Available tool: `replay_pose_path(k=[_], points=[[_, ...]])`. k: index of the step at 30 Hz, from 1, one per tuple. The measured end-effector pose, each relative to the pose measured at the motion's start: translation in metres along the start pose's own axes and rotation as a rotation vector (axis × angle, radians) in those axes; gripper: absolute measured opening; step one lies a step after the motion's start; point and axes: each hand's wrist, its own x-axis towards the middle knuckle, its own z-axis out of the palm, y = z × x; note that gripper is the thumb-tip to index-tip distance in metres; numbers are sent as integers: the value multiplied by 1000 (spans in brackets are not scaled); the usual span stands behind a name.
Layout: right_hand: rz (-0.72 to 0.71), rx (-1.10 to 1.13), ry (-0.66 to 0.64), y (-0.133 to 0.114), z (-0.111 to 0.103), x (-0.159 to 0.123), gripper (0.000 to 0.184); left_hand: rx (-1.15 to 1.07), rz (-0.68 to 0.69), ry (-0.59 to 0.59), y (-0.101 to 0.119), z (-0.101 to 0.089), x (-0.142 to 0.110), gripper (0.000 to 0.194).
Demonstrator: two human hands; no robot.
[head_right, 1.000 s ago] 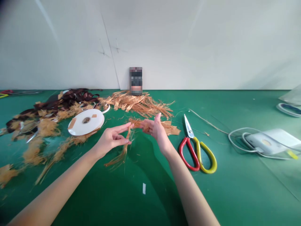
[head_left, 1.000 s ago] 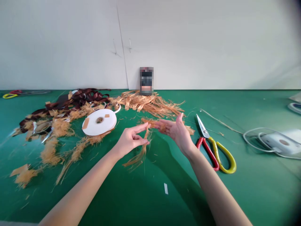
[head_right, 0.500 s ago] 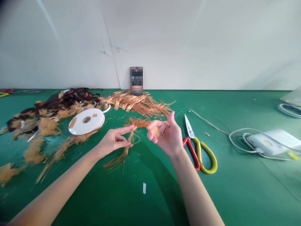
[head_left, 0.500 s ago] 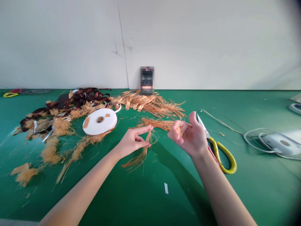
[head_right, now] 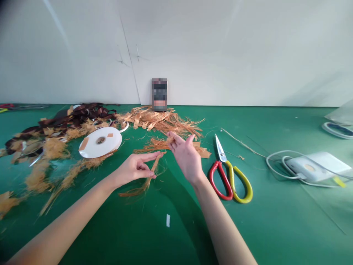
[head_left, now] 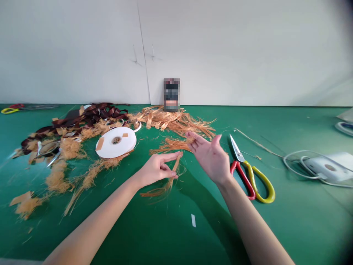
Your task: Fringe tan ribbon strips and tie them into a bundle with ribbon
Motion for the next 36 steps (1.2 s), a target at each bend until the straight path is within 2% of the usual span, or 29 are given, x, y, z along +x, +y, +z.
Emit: replay_pose_path(k=[2,4,6,8,10,13,15,17,22,27,31,33,36], points=[[-10,160,-57,-7,-1,-2,89,-6,0,41,-1,-1,1,64],[73,288,-146,-11,-5,-4,95,-39,-1,115,1,-2,1,64],[187,251,-234,-11,-9,-5,100,-81,4,181,4,-5,1,65],[231,131,-265,-9,-13,-3,100,-116,30,203,9,-6,-1,66],[194,17,-185,-5,-16,-1,95,-123,52,193,12,-7,-3,67],[119,-101,19,-3,-17,1,83,-110,53,161,12,-6,-4,65],[85,-161,80,-6,-15,0,78,-115,56,137,10,-6,-4,64],[53,-233,80,-8,-12,-2,75,-138,61,120,8,-8,-4,64],[46,-369,-14,-2,-4,-6,64,-213,65,107,6,-11,-3,66],[-2,-95,4,6,-3,-2,70,-166,29,84,1,-10,2,65],[-76,200,-78,-9,-4,-4,63,-104,22,171,-2,-12,5,67],[-66,331,-130,-19,-4,-7,64,-79,49,209,-1,-14,5,67],[-8,405,-168,-26,-4,-9,71,-41,82,235,4,-16,3,70]])
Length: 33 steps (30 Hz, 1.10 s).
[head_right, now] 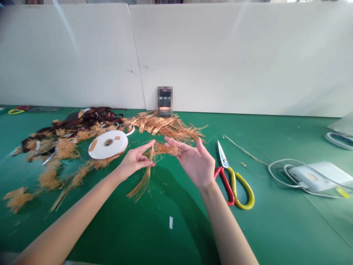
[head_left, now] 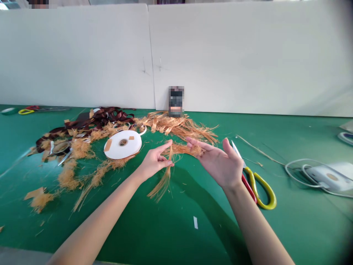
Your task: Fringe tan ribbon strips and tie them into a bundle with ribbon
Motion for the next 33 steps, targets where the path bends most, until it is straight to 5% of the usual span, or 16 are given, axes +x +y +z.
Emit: replay_pose_path(k=[3,10,16,21,25,30,33], points=[[102,-27,39,4,-2,3,66,35,-5,13,4,-5,0,73],[334,-151,453,16,-19,4,14,405,-109,109,7,-26,2,70],[264,-368,642,1,-32,-28,16,688,-103,160,5,-27,1,52],[265,-665,806,-6,-30,-56,19,868,-74,214,4,-24,0,56],[330,-490,742,2,-28,-75,31,929,-43,247,7,-27,-1,47],[313,-246,620,13,-7,-87,39,988,276,594,19,1,-25,25],[329,-47,527,22,18,-86,39,897,471,328,21,35,-47,19]])
